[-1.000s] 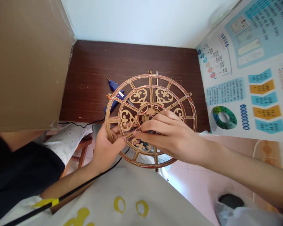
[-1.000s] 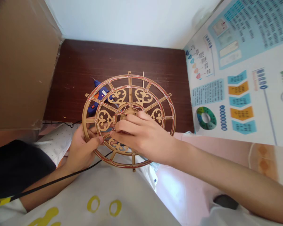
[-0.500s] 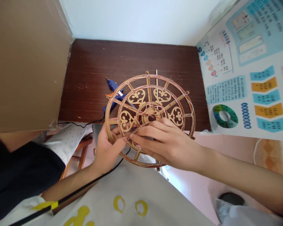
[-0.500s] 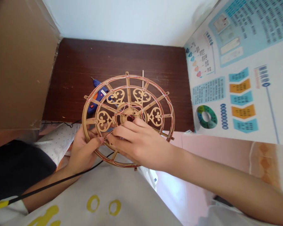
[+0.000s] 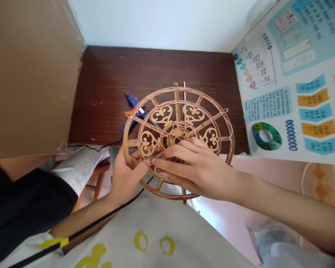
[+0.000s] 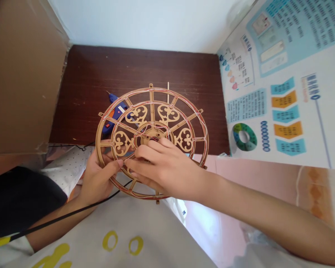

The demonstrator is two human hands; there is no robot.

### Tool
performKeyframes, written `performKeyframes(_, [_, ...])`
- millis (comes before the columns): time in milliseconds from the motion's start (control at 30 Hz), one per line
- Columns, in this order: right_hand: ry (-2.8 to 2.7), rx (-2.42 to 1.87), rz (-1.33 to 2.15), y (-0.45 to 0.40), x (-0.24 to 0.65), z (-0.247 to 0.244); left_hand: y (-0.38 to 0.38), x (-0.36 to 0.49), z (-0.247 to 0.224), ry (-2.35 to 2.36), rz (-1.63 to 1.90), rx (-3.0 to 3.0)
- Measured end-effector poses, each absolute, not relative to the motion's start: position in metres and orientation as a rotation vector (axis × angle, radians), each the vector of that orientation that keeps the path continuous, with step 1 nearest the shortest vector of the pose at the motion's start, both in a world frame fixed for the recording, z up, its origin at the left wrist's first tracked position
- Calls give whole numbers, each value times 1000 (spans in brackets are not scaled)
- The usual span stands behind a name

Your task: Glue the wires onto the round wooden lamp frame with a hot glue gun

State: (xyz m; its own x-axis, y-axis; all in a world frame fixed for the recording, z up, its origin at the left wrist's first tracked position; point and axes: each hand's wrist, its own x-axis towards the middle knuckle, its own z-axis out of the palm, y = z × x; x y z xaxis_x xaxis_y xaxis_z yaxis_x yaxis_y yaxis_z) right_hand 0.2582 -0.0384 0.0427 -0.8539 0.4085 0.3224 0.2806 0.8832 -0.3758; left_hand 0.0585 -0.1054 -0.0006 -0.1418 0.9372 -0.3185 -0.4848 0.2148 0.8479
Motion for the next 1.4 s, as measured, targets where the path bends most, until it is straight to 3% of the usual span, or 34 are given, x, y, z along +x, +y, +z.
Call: performKeyframes(1400, [-2706,-560,310,-38,261,49,-105,61,0,1247,1375,614])
